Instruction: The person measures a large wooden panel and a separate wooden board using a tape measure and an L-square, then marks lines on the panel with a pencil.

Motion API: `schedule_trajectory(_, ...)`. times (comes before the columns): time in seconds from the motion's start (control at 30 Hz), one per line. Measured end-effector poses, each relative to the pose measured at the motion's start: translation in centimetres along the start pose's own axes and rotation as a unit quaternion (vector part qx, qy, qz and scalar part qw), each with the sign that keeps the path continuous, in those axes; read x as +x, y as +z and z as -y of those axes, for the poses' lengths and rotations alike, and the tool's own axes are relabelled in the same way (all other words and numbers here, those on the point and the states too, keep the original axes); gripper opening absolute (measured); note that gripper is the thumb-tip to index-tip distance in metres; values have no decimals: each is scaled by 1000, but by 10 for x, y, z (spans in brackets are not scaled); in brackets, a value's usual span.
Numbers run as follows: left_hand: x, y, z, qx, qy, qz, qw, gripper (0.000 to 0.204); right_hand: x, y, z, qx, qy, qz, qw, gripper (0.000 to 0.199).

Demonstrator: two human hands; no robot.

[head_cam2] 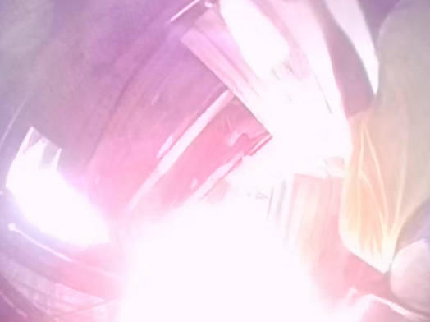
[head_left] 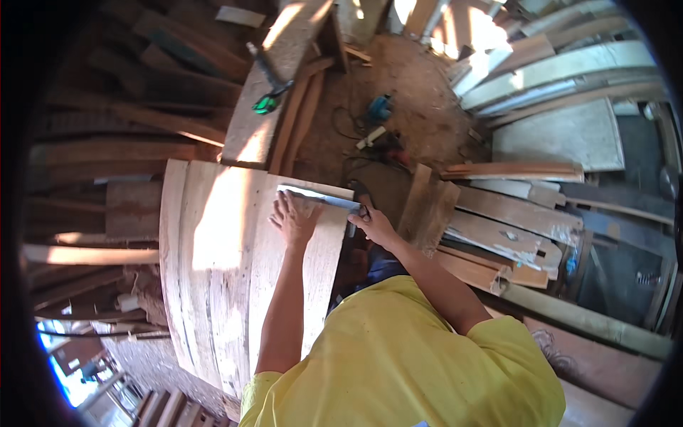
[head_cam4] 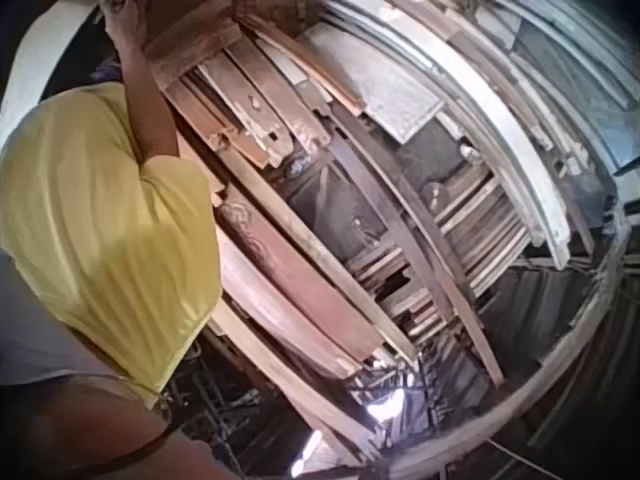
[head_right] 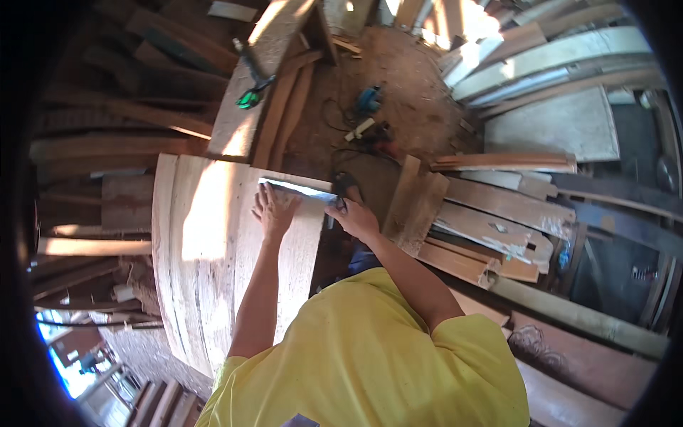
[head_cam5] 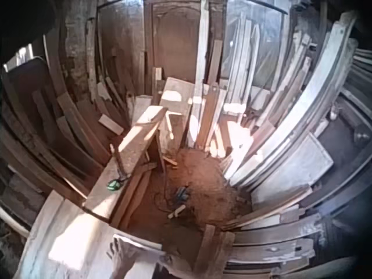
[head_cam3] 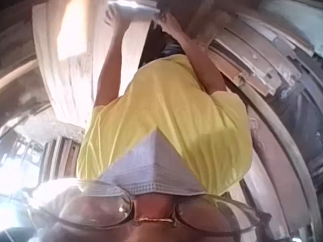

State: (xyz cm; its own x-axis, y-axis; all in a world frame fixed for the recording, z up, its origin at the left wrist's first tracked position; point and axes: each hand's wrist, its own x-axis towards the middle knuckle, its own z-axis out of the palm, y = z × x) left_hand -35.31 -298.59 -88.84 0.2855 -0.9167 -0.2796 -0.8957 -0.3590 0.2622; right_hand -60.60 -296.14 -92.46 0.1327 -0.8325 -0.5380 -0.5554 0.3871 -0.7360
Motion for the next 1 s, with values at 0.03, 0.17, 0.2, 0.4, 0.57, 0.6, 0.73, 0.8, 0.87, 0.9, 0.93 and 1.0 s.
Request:
schedule_trajectory(0.03,-3,6,9,-32,12,-20,999,119,4,8,3,-28,-4,-17,999,49)
schedule_trajectory(0.17,-51,15,46,-103,29,-120,987,88,-8,11,31,-114,-55,7,992,46)
schedule_trajectory(0.2,-66,6,40,-150,70,-97,981,77,-21,0,39,-115,-75,16,990,46)
schedule_trajectory(0.4,-169,-31,15,-673,-4,135,727,41,-66,-6,99,-36,-215,223,950,45)
schedule_trajectory(0.57,-219,-23,116,-541,-141,4,829,32,-44,-1,118,-42,-156,172,972,39)
schedule_trajectory(0.6,-236,-19,142,-525,-168,-46,833,31,-42,-10,138,-9,-105,180,978,40)
schedule_trajectory(0.73,-313,-25,238,-211,-287,-163,920,31,-45,-64,210,87,-199,140,966,50)
schedule_trajectory(0.8,-351,-24,270,-89,-376,-171,906,35,-62,-95,265,175,-245,116,946,48)
schedule_trajectory(0.87,-365,-22,280,-68,-465,-186,863,38,-87,-124,322,212,-314,56,924,38)
schedule_trajectory(0.9,-364,-21,279,-89,-498,-207,837,37,-104,-135,350,220,-371,6,902,31)
schedule_trajectory(0.93,-359,-16,280,-109,-526,-227,812,37,-121,-150,373,230,-428,-26,874,23)
schedule_trajectory(1.0,-346,-6,274,-139,-533,-252,796,36,-148,-175,405,308,-624,40,717,20)
